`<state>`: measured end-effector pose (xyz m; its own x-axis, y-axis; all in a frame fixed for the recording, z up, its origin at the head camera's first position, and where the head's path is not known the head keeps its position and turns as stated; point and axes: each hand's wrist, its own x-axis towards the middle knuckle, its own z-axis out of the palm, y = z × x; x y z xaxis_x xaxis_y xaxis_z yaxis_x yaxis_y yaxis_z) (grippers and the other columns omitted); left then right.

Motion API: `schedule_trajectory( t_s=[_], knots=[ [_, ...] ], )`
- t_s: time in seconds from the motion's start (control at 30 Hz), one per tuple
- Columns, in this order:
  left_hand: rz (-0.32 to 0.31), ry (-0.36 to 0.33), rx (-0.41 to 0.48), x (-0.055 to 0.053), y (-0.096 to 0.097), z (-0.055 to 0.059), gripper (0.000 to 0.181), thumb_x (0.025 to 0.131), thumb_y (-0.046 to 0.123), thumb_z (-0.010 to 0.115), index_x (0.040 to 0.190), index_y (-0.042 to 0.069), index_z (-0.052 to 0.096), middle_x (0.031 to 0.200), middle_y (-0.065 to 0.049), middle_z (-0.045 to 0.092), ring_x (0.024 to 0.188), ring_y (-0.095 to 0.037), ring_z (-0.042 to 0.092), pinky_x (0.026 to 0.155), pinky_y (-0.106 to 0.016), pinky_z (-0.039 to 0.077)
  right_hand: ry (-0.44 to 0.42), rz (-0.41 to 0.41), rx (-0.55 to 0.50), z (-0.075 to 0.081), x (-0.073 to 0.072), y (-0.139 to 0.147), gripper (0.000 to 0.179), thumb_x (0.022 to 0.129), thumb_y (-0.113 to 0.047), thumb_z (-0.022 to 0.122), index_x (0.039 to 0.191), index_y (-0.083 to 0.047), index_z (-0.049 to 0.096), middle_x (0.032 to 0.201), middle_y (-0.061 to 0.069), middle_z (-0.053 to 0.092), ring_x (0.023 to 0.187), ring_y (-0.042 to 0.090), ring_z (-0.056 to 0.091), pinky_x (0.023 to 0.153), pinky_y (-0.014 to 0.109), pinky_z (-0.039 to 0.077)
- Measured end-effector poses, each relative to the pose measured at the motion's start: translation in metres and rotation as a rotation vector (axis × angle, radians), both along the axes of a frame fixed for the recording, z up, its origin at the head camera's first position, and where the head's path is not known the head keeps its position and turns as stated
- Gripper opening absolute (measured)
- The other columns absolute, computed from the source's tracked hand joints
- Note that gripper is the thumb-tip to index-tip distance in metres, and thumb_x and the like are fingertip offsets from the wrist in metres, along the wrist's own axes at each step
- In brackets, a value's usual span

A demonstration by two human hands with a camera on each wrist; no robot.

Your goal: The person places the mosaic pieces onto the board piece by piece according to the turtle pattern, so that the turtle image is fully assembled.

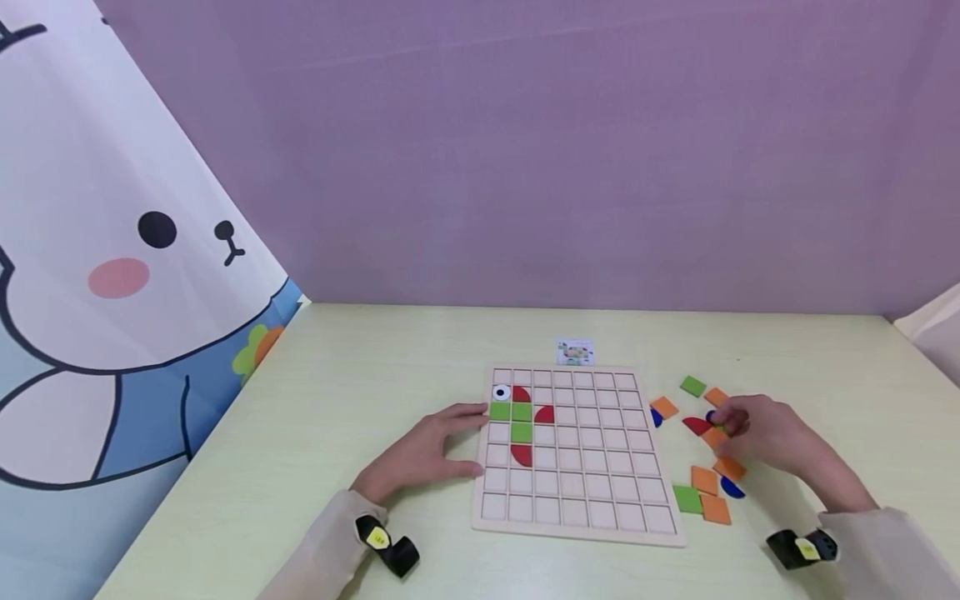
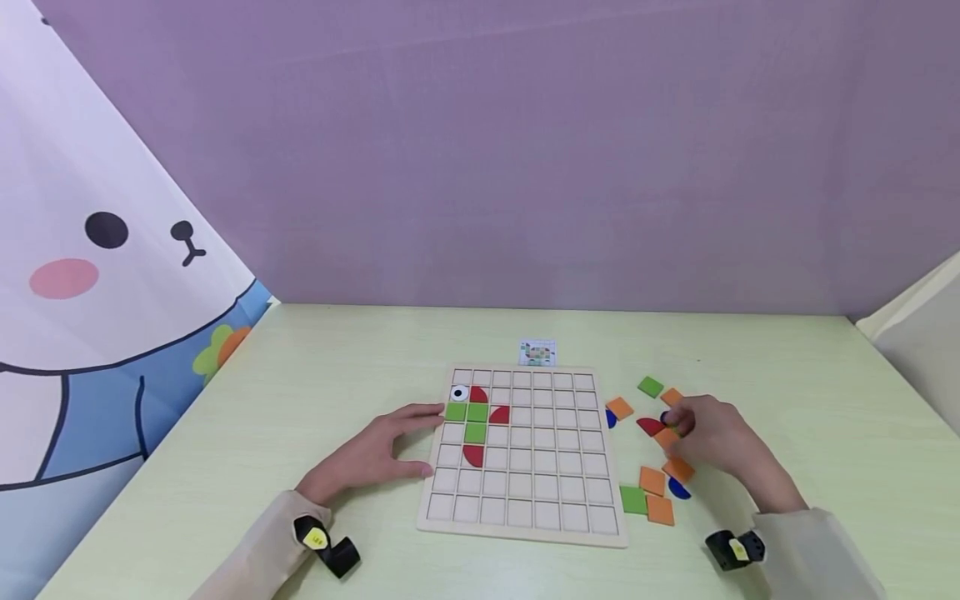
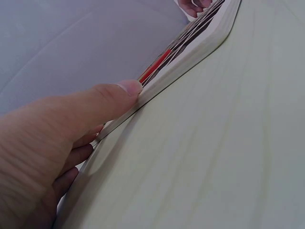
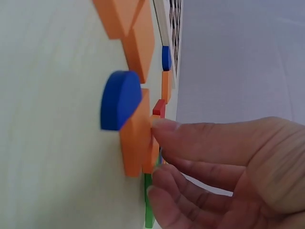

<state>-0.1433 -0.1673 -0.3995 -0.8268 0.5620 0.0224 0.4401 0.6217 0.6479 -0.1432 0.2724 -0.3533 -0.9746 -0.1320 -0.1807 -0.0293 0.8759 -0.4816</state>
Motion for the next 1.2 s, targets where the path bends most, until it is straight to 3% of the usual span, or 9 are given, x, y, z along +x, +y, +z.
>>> schedule_trajectory(
  t_s=[0.3, 0.57, 1.2],
  knots=[
    [0.0, -0.006, -0.006, 0.0, 0.0, 0.001, 0.069, 0.08, 0.036, 0.075, 0.14, 0.014, 0.049, 0.151, 0.001, 0.039, 0.14, -0.022, 0.034, 0.113, -0.043, 0.033, 0.025, -0.023, 0.016, 0.001, 0.0, -0.003, 0.032, 0.072, -0.006, 0.078, 0.097, 0.006, 0.062, 0.087, 0.013, 0.06, 0.079, 0.024, 0.052, 0.064, 0.031, 0.05],
    [-0.008, 0.003, -0.007, 0.0, 0.0, 0.0, 0.069, 0.08, 0.036, 0.075, 0.14, 0.013, 0.049, 0.151, 0.0, 0.039, 0.14, -0.023, 0.034, 0.113, -0.043, 0.033, -0.006, -0.055, 0.029, 0.002, -0.001, -0.006, 0.03, 0.073, -0.004, 0.077, 0.098, 0.008, 0.064, 0.086, 0.014, 0.061, 0.077, 0.023, 0.052, 0.063, 0.031, 0.051],
    [-0.002, 0.0, 0.002, 0.002, -0.001, 0.001, 0.068, 0.081, 0.035, 0.075, 0.14, 0.014, 0.049, 0.15, 0.001, 0.04, 0.14, -0.024, 0.034, 0.113, -0.044, 0.033, 0.012, -0.007, -0.013, -0.002, 0.003, -0.011, 0.033, 0.07, -0.001, 0.076, 0.092, 0.001, 0.052, 0.084, 0.008, 0.056, 0.074, 0.02, 0.05, 0.062, 0.028, 0.049]
  ],
)
